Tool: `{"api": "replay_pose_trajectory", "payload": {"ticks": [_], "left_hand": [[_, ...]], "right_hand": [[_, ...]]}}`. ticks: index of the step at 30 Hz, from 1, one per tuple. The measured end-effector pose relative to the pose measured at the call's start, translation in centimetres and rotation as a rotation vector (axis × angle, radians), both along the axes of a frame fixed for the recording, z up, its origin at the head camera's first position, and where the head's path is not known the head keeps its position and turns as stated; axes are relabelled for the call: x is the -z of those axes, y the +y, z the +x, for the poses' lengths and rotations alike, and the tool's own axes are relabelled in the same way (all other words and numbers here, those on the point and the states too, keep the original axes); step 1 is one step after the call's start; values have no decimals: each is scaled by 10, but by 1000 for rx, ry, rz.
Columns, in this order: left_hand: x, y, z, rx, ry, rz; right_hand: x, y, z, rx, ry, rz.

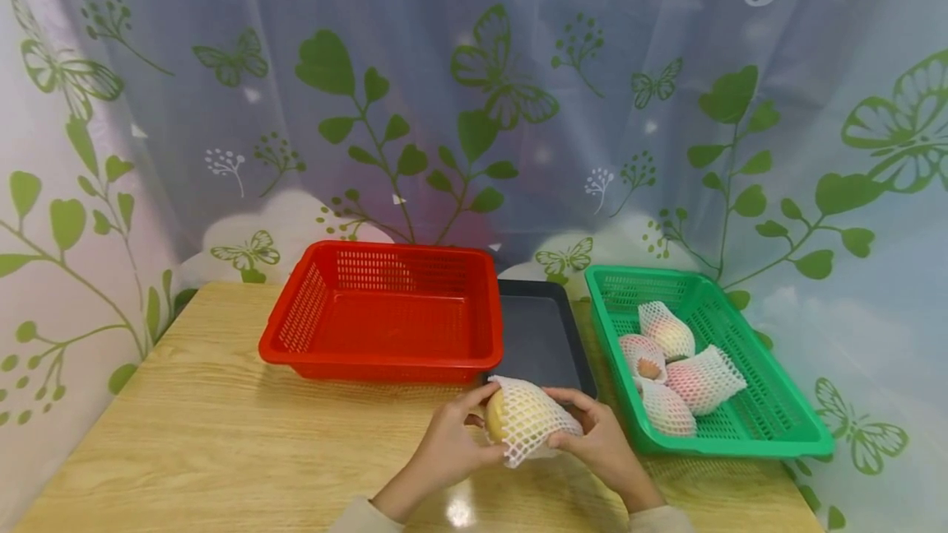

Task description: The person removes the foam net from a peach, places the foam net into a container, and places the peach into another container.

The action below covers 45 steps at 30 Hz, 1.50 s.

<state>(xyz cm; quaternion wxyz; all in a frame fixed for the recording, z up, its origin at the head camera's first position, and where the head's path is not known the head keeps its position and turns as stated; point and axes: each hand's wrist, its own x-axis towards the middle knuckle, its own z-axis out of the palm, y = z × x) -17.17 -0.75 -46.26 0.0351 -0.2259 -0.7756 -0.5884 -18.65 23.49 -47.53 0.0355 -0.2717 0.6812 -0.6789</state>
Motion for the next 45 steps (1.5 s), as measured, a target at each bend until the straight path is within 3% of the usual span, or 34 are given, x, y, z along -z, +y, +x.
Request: {"api": "replay_pose_trajectory", "payload": {"ticks": [6,15,22,28,35,45], "left_hand": [[0,-4,-2,14,-39,34],[-3,-7,-4,64,-113,164],[-6,-11,-7,50,-125,176],[-13,-19,-10,44,-177,203],[-20,-37,-20,2,-172,178],[-34,-79,-40,-81,-141,154]], "right_hand": [[-3,-1,2,61,4,54],[-7,1,2,170,-32,90],[-13,2,0,253,-58,110],[-19,8,-5,334,-95,181],[-24,16,-13,336,-183,145],[-25,17,-22,376,-107,246]]}}
